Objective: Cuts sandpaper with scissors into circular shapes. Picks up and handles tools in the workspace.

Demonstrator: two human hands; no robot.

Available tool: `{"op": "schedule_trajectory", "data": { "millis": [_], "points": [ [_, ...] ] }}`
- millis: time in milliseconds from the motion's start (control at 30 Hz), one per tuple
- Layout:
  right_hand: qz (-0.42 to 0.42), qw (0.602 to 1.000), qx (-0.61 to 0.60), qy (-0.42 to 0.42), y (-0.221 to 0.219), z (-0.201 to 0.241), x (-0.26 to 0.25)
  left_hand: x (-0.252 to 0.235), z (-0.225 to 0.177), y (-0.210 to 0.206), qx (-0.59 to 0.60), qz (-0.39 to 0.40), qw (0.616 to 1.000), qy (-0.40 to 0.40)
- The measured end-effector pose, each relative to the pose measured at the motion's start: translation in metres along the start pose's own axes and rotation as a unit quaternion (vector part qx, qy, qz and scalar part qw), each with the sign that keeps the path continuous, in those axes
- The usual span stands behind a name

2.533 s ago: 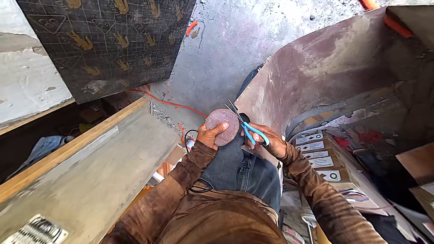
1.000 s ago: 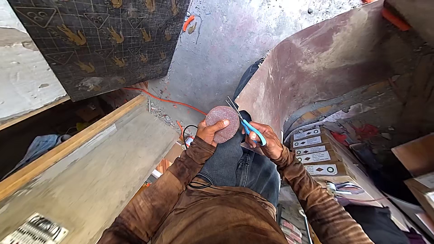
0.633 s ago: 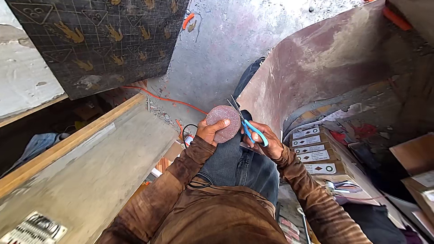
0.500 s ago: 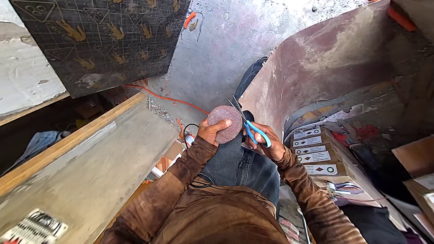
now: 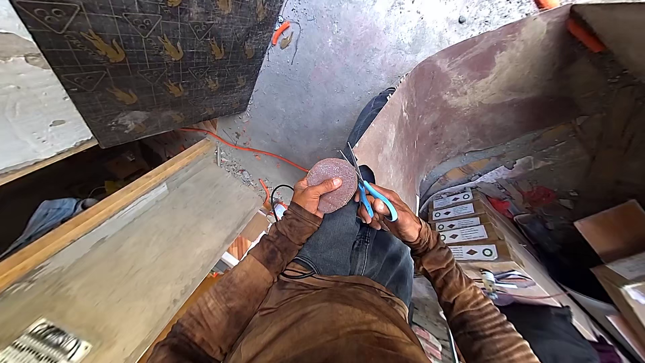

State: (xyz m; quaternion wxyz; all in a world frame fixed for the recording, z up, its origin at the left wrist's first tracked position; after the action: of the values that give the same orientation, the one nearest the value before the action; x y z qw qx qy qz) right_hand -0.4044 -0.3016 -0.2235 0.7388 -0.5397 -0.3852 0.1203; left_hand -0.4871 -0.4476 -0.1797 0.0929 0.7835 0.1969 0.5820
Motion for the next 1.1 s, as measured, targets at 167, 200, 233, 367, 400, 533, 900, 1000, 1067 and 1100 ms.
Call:
{"op": "schedule_trajectory", "data": {
  "millis": [167, 200, 233, 367, 400, 533, 900, 1000, 1067, 1100],
  "points": [
    [-0.058, 0.997, 0.050, 0.024, 0.006, 0.003, 0.001, -0.001, 0.000, 0.003, -0.002, -0.013, 1.000, 0.001],
    [-0.076, 0.996, 0.042, 0.035, 0.007, 0.003, 0.003, -0.001, 0.000, 0.004, -0.003, -0.016, 1.000, 0.000],
    [-0.095, 0.994, 0.032, 0.048, 0.007, 0.003, 0.005, -0.001, 0.000, 0.004, -0.003, -0.016, 1.000, -0.002],
    [-0.122, 0.989, -0.005, 0.084, 0.005, 0.001, 0.009, 0.001, 0.001, 0.004, -0.005, -0.013, 1.000, 0.002],
    [-0.111, 0.990, -0.005, 0.083, 0.005, 0.000, 0.008, 0.000, 0.001, 0.004, -0.006, -0.011, 1.000, 0.001],
    [-0.055, 0.998, 0.019, 0.035, 0.001, 0.001, 0.004, 0.002, 0.001, 0.004, -0.019, 0.016, 1.000, 0.003],
    [-0.088, 0.992, 0.069, 0.050, 0.002, 0.004, 0.011, 0.005, 0.000, 0.006, -0.009, 0.026, 1.000, -0.012],
    [-0.054, 0.995, 0.089, 0.010, -0.004, 0.011, 0.007, 0.012, 0.000, 0.000, -0.042, 0.069, 0.997, -0.022],
    [-0.098, 0.989, 0.110, 0.006, 0.003, 0.021, 0.005, 0.020, -0.002, -0.009, -0.056, 0.111, 0.991, -0.044],
    [-0.137, 0.983, 0.125, 0.010, 0.008, 0.028, 0.005, 0.024, -0.006, -0.015, -0.058, 0.132, 0.988, -0.063]
  ]
}}
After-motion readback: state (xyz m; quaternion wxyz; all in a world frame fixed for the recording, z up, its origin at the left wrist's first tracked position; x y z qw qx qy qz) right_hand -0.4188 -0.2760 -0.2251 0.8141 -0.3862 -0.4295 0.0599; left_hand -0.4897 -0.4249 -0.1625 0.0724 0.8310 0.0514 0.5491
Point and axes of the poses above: each hand's wrist, its own x-axis away from the middle knuckle, its own y-axis out of the back of the hand, z = x × y, the point moved 8 cm from there along -x, towards the middle knuckle, and after that the axes turned 3 degrees about -y, right-handed, at the moved point
